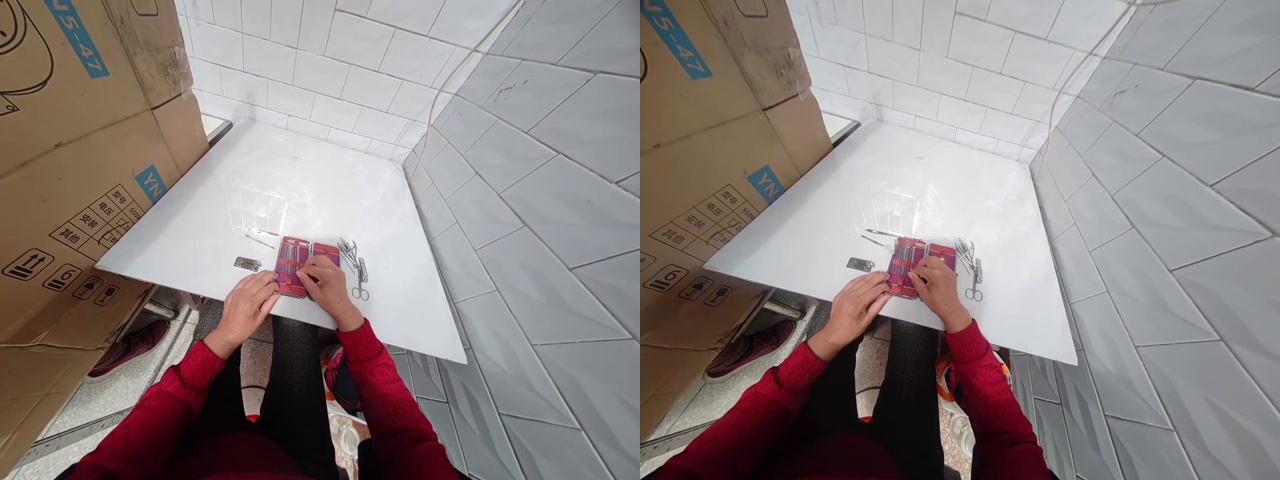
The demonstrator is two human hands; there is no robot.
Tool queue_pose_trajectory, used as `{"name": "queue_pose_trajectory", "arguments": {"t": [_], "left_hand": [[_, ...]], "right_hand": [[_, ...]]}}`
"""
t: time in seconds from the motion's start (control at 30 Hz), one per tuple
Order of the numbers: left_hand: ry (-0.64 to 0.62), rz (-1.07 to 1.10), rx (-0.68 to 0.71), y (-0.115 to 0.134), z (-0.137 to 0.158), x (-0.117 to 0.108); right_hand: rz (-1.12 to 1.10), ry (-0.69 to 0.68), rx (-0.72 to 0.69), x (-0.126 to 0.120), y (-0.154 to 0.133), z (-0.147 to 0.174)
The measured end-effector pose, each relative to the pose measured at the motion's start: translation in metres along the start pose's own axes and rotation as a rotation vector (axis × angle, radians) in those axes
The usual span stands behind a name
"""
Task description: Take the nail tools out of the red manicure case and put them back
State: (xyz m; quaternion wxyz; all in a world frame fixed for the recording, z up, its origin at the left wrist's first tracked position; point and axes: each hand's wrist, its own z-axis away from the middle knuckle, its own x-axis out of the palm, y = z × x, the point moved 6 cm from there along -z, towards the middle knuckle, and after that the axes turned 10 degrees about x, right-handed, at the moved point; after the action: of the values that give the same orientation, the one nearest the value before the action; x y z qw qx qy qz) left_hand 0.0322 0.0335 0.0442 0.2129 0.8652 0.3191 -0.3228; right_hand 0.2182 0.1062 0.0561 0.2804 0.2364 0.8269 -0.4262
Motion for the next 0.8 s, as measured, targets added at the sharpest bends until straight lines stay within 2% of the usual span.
{"name": "queue_pose_trajectory", "arguments": {"t": [0.33, 0.47, 0.63, 0.8], "left_hand": [[0.025, -0.006, 0.018, 0.001, 0.001, 0.0], [0.042, -0.013, 0.025, 0.001, 0.002, 0.0], [0.053, -0.004, 0.024, 0.001, 0.004, 0.001], [0.057, 0.01, 0.014, 0.0, 0.006, 0.003]], "right_hand": [[-0.096, 0.056, 0.162, -0.009, 0.008, -0.005], [-0.098, 0.034, 0.216, -0.009, 0.009, -0.009], [-0.024, -0.073, 0.231, -0.003, -0.013, -0.027], [0.27, -0.273, 0.25, 0.025, -0.045, -0.065]]}}
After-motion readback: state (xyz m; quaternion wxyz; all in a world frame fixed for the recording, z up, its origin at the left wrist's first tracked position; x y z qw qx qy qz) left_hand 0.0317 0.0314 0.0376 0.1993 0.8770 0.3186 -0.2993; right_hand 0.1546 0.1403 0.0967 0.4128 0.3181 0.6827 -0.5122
